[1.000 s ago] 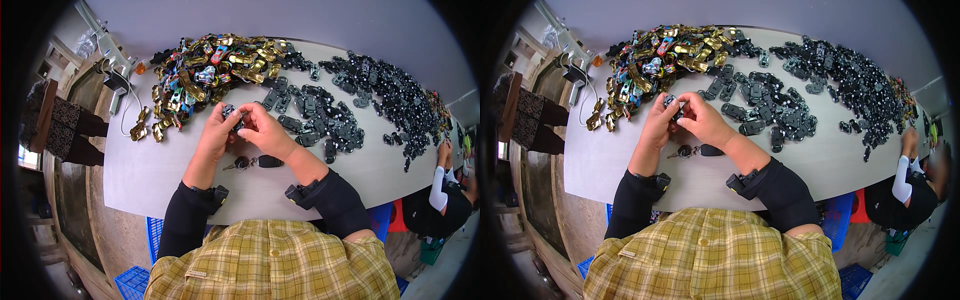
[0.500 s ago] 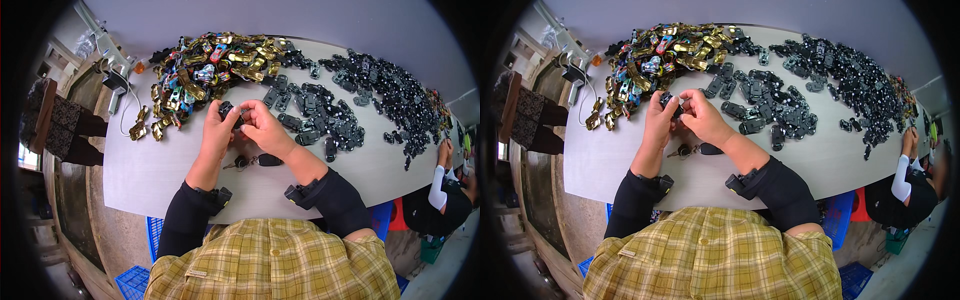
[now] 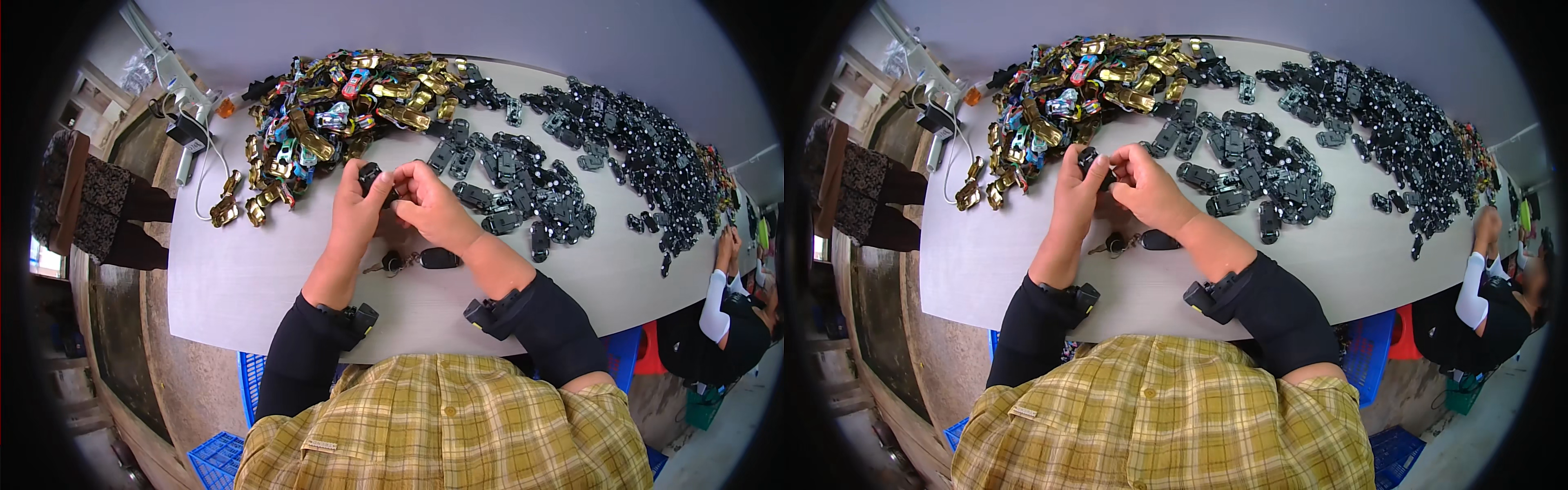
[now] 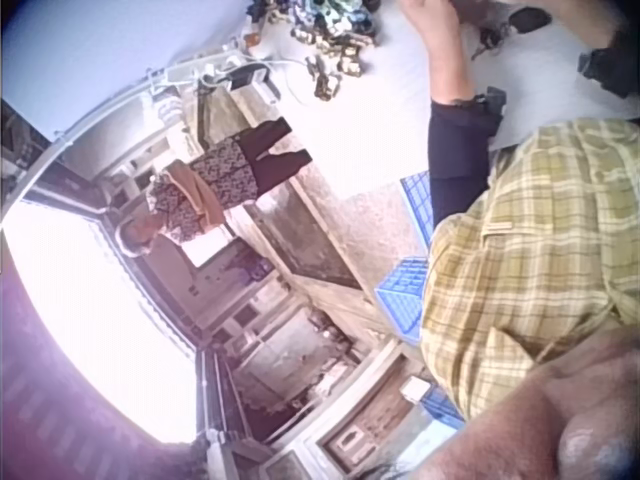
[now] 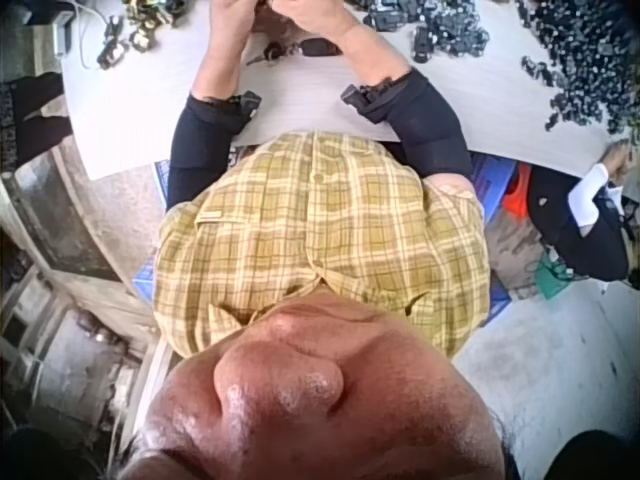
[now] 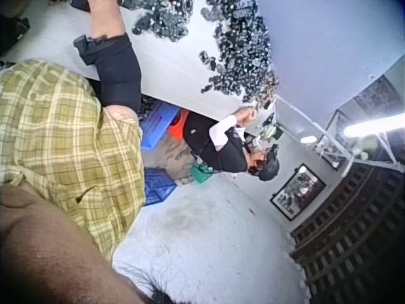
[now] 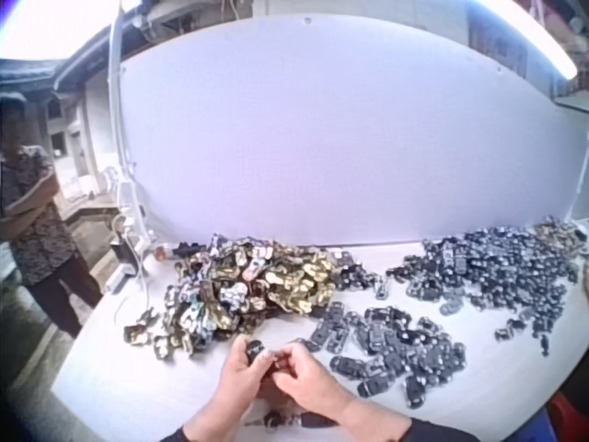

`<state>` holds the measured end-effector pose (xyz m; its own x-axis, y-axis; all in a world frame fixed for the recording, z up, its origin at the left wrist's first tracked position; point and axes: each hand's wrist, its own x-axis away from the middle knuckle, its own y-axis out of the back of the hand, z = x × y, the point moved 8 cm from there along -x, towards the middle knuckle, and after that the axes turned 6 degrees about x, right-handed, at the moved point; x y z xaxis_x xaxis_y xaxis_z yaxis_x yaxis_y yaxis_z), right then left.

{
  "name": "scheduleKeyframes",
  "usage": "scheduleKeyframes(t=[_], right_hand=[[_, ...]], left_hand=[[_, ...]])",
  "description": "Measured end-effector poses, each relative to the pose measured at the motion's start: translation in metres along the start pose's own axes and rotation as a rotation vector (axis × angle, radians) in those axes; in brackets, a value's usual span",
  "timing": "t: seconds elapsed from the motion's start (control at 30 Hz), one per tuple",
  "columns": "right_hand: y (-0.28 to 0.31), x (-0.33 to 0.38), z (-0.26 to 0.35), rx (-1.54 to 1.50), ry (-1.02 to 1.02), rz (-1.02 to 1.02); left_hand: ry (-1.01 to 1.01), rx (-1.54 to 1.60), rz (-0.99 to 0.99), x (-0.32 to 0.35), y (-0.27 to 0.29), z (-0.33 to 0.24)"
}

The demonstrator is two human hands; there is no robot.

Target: The person assembles small keychains by hand at a table. They pick up a black plastic base and a small colorful car-shaped charm, then press the two parts together. The person repeats this process with multiple units, placing each completed keychain on the table.

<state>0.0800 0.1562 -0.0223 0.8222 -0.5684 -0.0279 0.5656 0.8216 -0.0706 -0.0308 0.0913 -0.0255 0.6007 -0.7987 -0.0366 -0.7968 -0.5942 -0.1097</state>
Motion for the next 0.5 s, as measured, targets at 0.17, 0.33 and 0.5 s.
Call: scheduleKeyframes(t=[0.17,0.33,0.5], right_hand=[[0.026,-0.001,0.018,0.059,0.052,-0.106],[0.033,0.0,0.025,0.165,0.036,-0.133],[0.036,-0.001,0.022,0.297,0.015,-0.139]], left_hand=[[0.198,0.029,0.154,0.007,-0.014,0.002],[0.158,-0.115,0.255,0.007,-0.02,0.007],[0.11,-0.16,0.292,0.006,-0.023,0.007]])
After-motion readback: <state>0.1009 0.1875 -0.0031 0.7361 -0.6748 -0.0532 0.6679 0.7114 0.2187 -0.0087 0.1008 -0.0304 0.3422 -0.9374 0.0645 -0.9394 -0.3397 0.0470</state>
